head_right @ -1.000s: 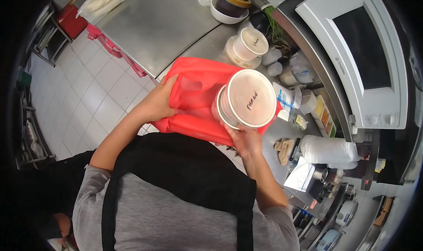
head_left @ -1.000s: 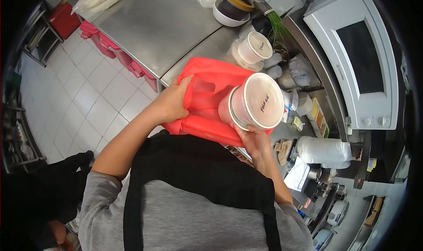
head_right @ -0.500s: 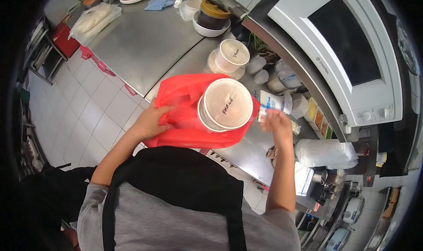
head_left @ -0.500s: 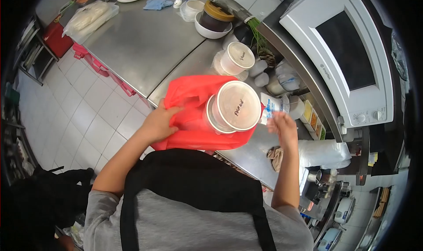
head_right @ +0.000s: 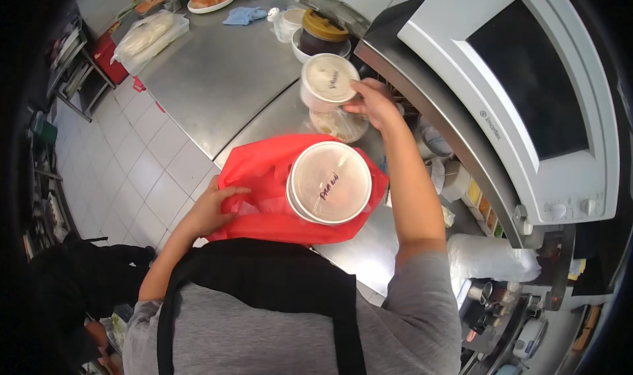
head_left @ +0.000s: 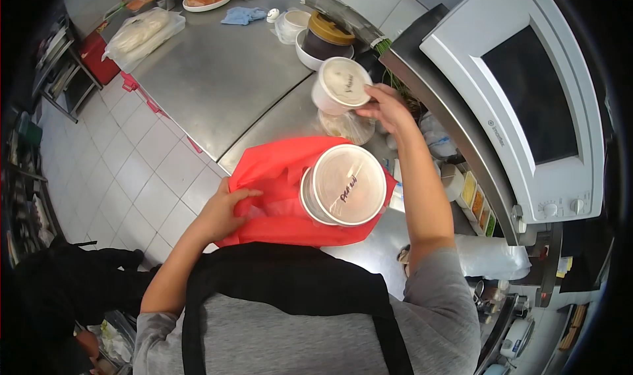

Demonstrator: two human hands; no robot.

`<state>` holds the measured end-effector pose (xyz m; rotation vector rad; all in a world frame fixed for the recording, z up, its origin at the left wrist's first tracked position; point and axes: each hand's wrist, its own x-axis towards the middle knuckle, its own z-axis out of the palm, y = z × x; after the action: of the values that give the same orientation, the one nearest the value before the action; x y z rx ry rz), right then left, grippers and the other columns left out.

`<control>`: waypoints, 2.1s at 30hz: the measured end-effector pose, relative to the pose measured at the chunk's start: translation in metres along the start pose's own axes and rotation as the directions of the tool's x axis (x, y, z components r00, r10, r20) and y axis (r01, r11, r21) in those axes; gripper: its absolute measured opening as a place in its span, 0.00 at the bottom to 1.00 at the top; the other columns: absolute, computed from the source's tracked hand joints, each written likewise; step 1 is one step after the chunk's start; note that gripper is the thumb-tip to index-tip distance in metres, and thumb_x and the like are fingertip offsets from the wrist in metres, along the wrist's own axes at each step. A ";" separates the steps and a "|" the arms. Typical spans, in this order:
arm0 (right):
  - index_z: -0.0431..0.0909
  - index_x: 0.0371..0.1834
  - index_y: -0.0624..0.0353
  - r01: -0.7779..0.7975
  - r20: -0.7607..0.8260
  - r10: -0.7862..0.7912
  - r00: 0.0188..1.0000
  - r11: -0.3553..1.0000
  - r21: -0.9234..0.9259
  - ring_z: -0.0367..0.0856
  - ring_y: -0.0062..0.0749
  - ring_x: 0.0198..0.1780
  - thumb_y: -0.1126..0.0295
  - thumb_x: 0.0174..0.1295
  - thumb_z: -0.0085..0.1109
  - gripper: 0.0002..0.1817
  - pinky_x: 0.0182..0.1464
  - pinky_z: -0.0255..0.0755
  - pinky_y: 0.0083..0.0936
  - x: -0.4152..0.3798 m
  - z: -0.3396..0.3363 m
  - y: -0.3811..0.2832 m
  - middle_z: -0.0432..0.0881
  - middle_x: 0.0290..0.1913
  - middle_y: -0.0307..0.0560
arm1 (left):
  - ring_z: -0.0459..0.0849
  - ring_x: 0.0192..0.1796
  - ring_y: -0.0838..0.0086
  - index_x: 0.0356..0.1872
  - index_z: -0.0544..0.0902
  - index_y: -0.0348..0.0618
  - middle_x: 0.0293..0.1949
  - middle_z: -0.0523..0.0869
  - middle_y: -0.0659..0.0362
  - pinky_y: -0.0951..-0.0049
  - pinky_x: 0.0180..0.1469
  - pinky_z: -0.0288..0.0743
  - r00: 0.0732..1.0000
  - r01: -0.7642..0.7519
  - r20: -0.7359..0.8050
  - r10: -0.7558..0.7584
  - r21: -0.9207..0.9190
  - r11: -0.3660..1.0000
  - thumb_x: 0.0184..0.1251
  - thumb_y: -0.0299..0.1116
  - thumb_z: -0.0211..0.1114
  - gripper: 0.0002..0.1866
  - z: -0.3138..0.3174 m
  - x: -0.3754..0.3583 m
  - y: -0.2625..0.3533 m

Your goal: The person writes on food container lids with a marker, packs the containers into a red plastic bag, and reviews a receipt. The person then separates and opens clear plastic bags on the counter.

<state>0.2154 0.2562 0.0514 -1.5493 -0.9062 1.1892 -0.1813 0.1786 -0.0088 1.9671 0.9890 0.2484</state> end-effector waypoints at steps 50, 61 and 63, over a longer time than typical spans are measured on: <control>0.79 0.40 0.58 0.674 0.594 -0.325 0.736 0.268 -0.689 0.77 0.42 0.34 0.79 0.51 0.57 0.12 0.38 0.73 0.31 0.027 -0.012 0.046 0.75 0.34 0.49 | 0.70 0.62 0.53 0.59 0.75 0.55 0.58 0.66 0.50 0.63 0.65 0.67 0.999 0.029 0.036 -0.025 -0.129 0.991 0.47 0.18 0.64 0.33 0.007 -0.020 -0.014; 0.75 0.33 0.58 0.785 0.773 -0.149 0.616 0.034 -0.619 0.77 0.49 0.43 0.78 0.48 0.59 0.09 0.45 0.72 0.37 0.057 -0.011 0.039 0.76 0.39 0.52 | 0.69 0.64 0.50 0.59 0.75 0.53 0.64 0.62 0.48 0.63 0.65 0.67 1.000 -0.012 0.006 0.012 -0.105 0.994 0.46 0.17 0.63 0.33 0.010 -0.016 -0.013; 0.75 0.35 0.58 0.718 0.689 -0.220 0.690 0.097 -0.689 0.77 0.51 0.46 0.78 0.48 0.59 0.09 0.46 0.72 0.38 0.052 -0.011 0.048 0.77 0.40 0.53 | 0.68 0.64 0.49 0.59 0.74 0.52 0.66 0.59 0.47 0.62 0.64 0.68 1.000 -0.005 0.020 0.007 -0.113 0.994 0.46 0.17 0.63 0.33 0.010 -0.015 -0.013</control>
<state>0.2398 0.2892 -0.0075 -1.5267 -2.6158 0.3240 -0.1930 0.1647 -0.0218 1.8668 0.9357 0.2807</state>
